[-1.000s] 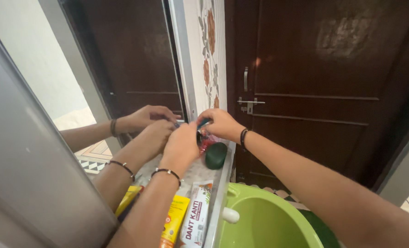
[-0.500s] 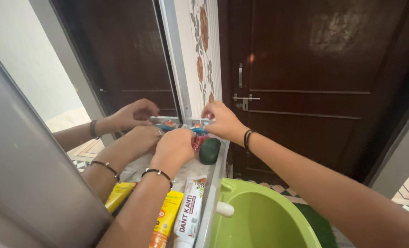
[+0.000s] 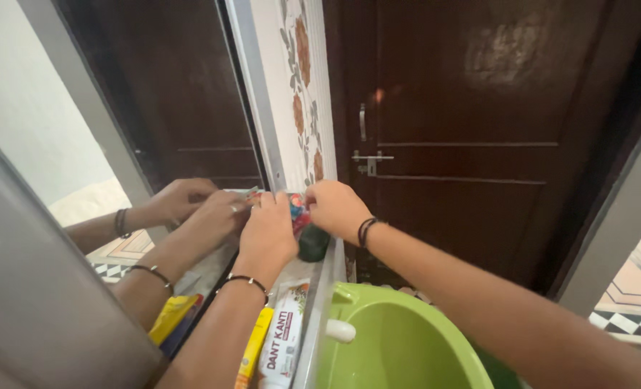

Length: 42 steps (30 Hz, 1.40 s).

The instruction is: The person organizes items in a bathroom by repeatedly picking up small objects from a wall-mounted shelf, placing them on the mirror, and then returning them to the shelf. They also handle a blue mesh bag and a hair clip, moving them between the floor and the shelf area.

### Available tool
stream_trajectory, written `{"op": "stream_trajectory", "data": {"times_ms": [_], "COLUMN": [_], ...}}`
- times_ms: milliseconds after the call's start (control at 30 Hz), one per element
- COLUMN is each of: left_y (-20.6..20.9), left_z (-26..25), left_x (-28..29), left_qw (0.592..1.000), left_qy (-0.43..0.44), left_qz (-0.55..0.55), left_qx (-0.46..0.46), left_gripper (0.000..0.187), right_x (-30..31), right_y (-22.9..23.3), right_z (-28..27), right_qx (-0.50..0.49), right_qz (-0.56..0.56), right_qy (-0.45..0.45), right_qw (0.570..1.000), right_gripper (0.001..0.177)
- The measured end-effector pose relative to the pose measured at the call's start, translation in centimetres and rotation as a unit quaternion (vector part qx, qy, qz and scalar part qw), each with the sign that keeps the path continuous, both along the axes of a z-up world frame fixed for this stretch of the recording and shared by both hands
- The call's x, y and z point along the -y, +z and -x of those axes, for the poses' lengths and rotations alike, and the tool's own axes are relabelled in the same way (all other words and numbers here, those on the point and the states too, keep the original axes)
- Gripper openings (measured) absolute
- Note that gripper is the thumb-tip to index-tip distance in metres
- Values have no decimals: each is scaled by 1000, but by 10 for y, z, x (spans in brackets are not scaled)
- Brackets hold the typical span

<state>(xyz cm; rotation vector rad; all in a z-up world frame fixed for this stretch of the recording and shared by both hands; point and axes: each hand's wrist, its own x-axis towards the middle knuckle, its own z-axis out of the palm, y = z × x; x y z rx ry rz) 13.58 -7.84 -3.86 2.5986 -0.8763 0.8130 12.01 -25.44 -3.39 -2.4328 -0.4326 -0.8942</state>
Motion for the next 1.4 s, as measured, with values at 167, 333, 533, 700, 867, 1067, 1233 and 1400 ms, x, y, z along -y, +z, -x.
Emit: {"op": "stream_trajectory", "data": {"times_ms": [167, 333, 533, 700, 867, 1067, 1233, 1400], "left_y": [3, -4, -15, -17, -20, -18, -28, -31], "left_z": [-5, -20, -37, -49, -36, -23, -22, -28], "left_x": [12, 12, 8, 11, -1, -4, -17, -18], "left_qw": [995, 976, 978, 983, 989, 987, 980, 979], "left_qy": [-96, -140, -181, -142, -118, -84, -154, -172], "left_qz": [13, 113, 72, -114, -71, -136, -74, -75], "left_qx": [17, -123, -78, 0, 52, 33, 98, 80], "left_gripper": [57, 47, 34, 13, 26, 17, 17, 23], "right_x": [-4, -14, -19, -23, -28, -32, -28, -29], "right_y": [3, -1, 5, 18, 23, 13, 0, -8], "right_z": [7, 7, 43, 66, 72, 65, 61, 52], "right_qx": [-90, -106, -102, -96, -168, -203, -175, -143], "right_qz": [41, -16, -29, 56, 111, 137, 133, 130], "right_qy": [-45, -22, -50, -71, -60, -98, -89, -101], "right_qw": [994, 994, 993, 991, 978, 965, 971, 976], "right_gripper": [27, 28, 32, 22, 36, 51, 50, 47]}}
